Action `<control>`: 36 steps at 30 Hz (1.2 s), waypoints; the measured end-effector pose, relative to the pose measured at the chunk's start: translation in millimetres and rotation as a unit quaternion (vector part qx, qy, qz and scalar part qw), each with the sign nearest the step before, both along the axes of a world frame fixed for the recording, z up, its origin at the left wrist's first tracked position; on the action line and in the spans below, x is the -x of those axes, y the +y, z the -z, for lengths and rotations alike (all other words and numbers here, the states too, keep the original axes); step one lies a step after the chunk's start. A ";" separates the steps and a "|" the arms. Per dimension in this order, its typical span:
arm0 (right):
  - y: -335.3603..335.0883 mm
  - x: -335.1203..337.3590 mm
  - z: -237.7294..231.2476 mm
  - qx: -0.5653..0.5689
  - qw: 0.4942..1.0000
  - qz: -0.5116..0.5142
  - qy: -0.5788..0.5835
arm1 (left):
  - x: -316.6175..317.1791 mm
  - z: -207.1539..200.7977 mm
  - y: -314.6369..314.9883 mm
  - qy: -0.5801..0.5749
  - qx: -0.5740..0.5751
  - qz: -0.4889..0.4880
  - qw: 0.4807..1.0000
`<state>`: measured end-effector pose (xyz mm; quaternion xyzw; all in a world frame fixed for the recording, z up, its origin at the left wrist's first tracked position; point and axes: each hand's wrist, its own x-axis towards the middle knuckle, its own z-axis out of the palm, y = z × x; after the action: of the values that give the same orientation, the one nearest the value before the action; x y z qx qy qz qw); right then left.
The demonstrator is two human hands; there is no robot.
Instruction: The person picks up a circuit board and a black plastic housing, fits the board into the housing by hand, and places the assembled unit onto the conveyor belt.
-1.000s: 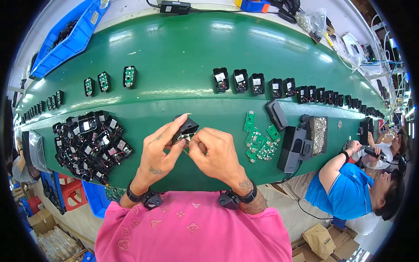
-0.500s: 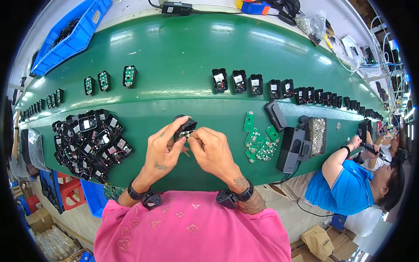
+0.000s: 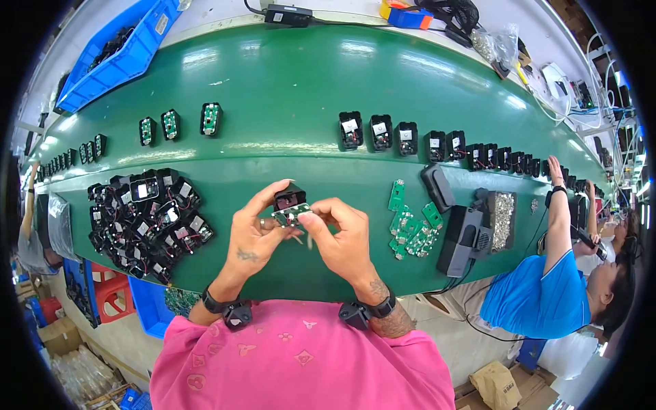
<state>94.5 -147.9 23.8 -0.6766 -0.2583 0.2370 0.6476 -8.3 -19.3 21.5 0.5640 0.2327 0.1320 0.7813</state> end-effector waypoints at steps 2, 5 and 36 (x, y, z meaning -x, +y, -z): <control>4.9 3.9 0.2 -0.079 0.996 0.020 0.023 | -1.8 0.5 -1.8 -0.014 -0.015 -0.007 1.000; 1.4 0.6 5.0 -0.079 0.996 -0.003 0.050 | -3.3 6.6 -2.3 -0.031 -0.034 -0.006 0.999; -0.6 -15.9 -3.4 0.132 0.965 -0.014 -0.227 | -20.0 4.7 -3.6 -0.033 -0.068 -0.017 0.997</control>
<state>110.3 -148.4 27.2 -0.7886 -0.3739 0.1183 0.4736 11.7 -22.9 16.8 0.6070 0.2069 0.1791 0.7461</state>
